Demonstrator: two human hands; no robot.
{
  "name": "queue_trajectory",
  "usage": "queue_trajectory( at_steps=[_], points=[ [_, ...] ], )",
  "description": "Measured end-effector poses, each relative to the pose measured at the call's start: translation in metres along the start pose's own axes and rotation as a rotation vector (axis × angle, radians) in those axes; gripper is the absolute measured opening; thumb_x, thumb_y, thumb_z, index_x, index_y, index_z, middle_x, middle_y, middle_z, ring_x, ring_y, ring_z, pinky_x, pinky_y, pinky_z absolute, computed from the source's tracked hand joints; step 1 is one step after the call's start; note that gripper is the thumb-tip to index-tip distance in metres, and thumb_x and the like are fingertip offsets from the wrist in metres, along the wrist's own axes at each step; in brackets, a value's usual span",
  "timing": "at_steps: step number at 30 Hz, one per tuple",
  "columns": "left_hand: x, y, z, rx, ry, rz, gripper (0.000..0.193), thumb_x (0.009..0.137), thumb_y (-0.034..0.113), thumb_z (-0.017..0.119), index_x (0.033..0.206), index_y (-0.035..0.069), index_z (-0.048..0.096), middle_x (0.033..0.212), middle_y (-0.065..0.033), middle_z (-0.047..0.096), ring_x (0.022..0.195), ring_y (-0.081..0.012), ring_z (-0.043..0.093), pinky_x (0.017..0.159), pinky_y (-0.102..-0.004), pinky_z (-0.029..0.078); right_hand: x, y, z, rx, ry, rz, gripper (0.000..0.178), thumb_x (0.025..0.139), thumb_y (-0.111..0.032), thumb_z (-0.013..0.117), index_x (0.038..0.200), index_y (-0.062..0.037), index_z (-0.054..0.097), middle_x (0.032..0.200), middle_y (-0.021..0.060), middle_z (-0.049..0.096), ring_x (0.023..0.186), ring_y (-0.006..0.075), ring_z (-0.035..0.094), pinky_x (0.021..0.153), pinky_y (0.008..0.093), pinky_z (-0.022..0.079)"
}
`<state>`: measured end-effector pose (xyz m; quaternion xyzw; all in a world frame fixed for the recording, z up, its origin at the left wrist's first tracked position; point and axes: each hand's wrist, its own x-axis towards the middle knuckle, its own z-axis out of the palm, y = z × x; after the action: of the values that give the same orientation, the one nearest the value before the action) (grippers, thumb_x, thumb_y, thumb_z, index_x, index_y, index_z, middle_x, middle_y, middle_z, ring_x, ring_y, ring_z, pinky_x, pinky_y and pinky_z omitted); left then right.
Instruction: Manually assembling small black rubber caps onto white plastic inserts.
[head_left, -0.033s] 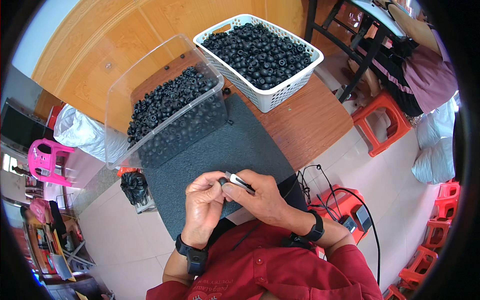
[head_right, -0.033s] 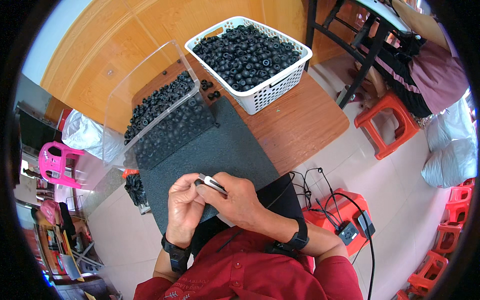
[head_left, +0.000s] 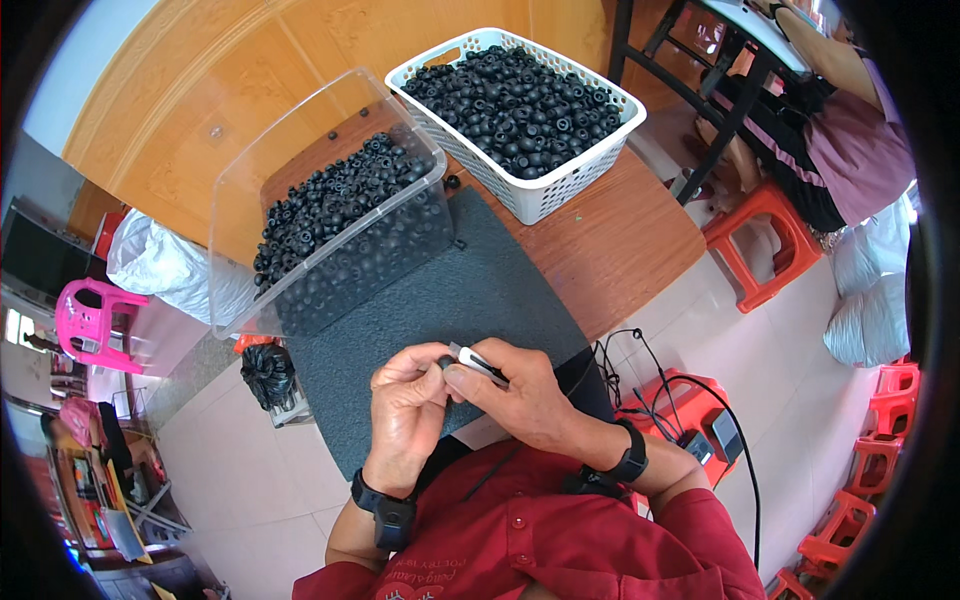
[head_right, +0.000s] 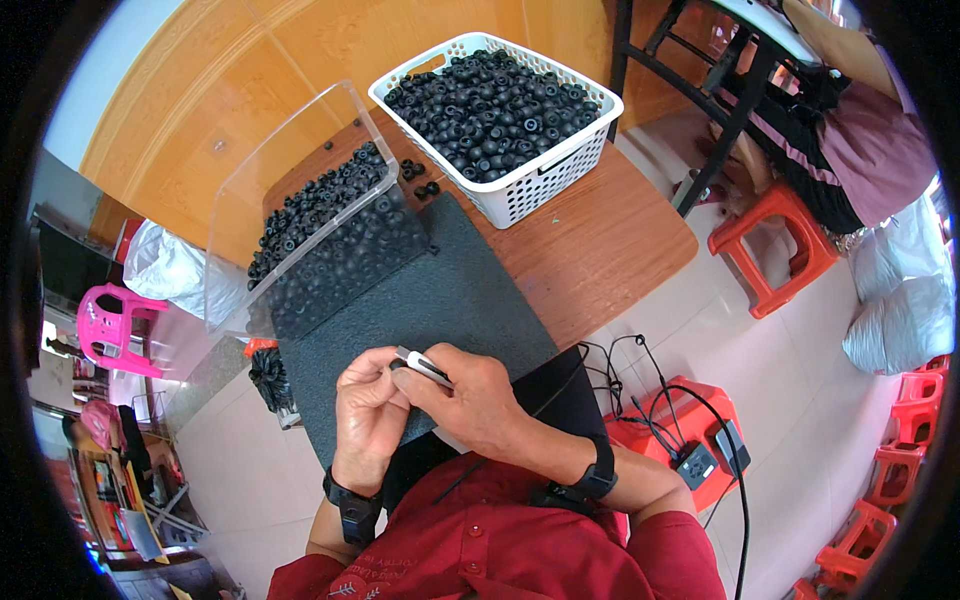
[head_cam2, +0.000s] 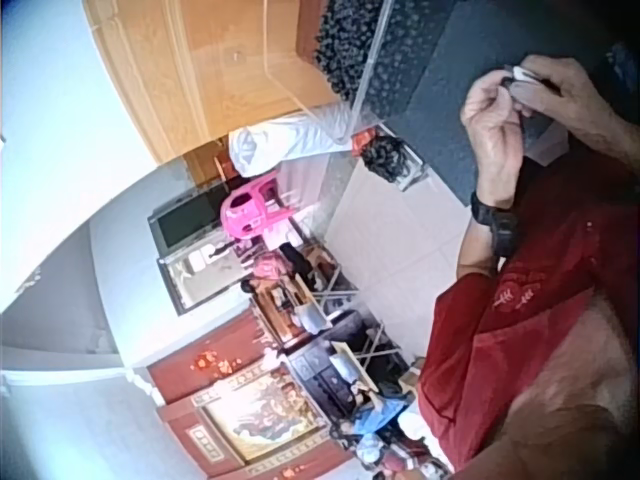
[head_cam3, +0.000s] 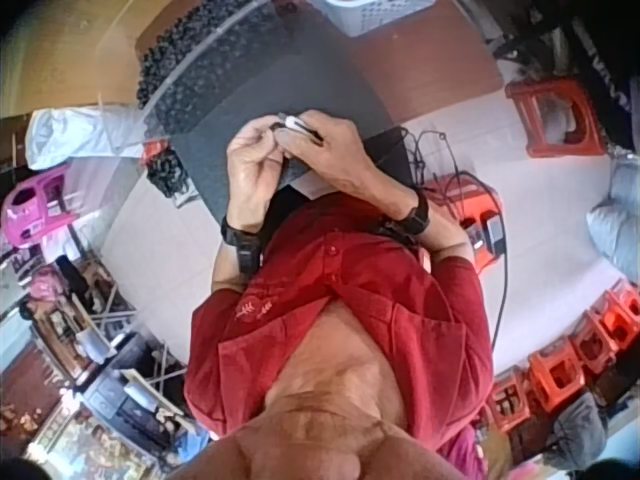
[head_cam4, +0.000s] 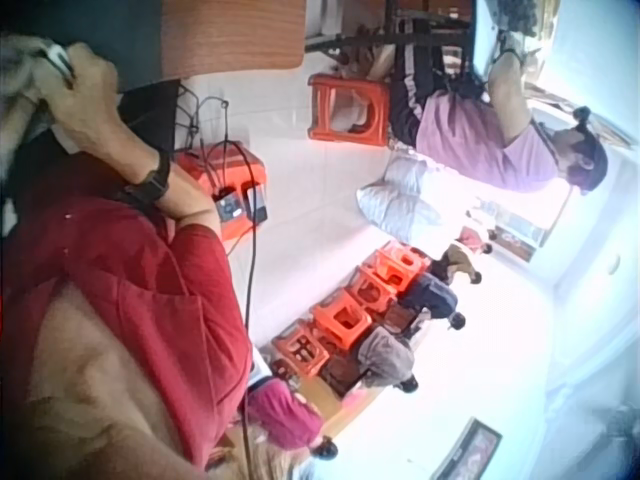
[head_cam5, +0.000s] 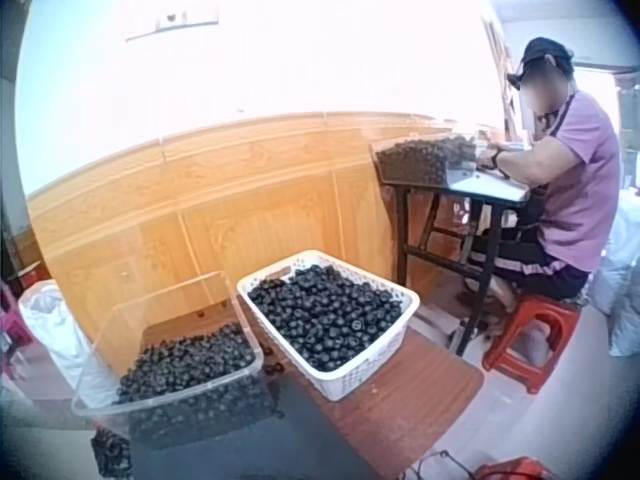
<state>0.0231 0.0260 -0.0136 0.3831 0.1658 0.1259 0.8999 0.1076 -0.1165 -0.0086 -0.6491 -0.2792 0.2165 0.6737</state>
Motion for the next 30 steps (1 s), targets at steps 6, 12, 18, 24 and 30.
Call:
queue_trajectory(
  at_steps=[6, 12, 18, 24, 30],
  points=[
    [0.000, 0.000, 0.000, 0.087, -0.048, 0.082, 0.025, 0.085, 0.007, 0.074, 0.107, -0.004, 0.070, 0.097, -0.0107, 0.069, 0.078, -0.0193, 0.064, 0.071, -0.0312, 0.053, 0.001, -0.009, -0.005, -0.019, -0.046, 0.058, 0.017, 0.093, -0.016, 0.063, 0.088, 0.0010, 0.063, 0.070, 0.0050, 0.060, 0.064, 0.0095, 0.053, 0.057, 0.0284, 0.043],
    [0.000, -0.002, -0.004, 0.024, -0.058, 0.017, 0.025, 0.086, 0.006, 0.073, 0.109, -0.002, 0.068, 0.102, -0.0094, 0.070, 0.089, -0.0187, 0.065, 0.078, -0.0311, 0.052, -0.001, -0.008, -0.004, -0.101, -0.033, 0.031, 0.012, 0.092, -0.010, 0.061, 0.089, 0.0010, 0.064, 0.072, 0.0012, 0.062, 0.066, 0.0041, 0.051, 0.056, 0.0254, 0.042],
    [0.001, -0.001, -0.008, -0.037, -0.050, -0.035, 0.023, 0.090, 0.009, 0.070, 0.110, -0.001, 0.067, 0.103, -0.0102, 0.070, 0.090, -0.0202, 0.066, 0.076, -0.0346, 0.053, -0.002, -0.006, -0.004, -0.033, -0.022, 0.047, 0.013, 0.094, -0.012, 0.062, 0.089, 0.0005, 0.066, 0.072, 0.0004, 0.063, 0.068, 0.0039, 0.052, 0.057, 0.0248, 0.042],
    [0.003, -0.002, -0.006, -0.042, -0.030, -0.060, 0.024, 0.092, 0.013, 0.068, 0.110, -0.003, 0.067, 0.096, -0.0110, 0.070, 0.076, -0.0186, 0.062, 0.067, -0.0335, 0.051, 0.003, -0.006, -0.008, 0.095, -0.046, 0.083, 0.020, 0.096, -0.018, 0.065, 0.088, 0.0005, 0.067, 0.073, 0.0003, 0.064, 0.070, 0.0036, 0.053, 0.060, 0.0241, 0.042],
    [0.001, 0.000, 0.002, 0.161, -0.003, 0.055, 0.026, 0.088, 0.011, 0.072, 0.107, -0.006, 0.068, 0.091, -0.0147, 0.070, 0.073, -0.0201, 0.064, 0.068, -0.0336, 0.053, 0.005, -0.008, -0.007, 0.142, -0.056, 0.103, 0.025, 0.097, -0.022, 0.065, 0.089, 0.0009, 0.067, 0.074, 0.0003, 0.064, 0.072, 0.0034, 0.053, 0.060, 0.0237, 0.042]
  ],
)
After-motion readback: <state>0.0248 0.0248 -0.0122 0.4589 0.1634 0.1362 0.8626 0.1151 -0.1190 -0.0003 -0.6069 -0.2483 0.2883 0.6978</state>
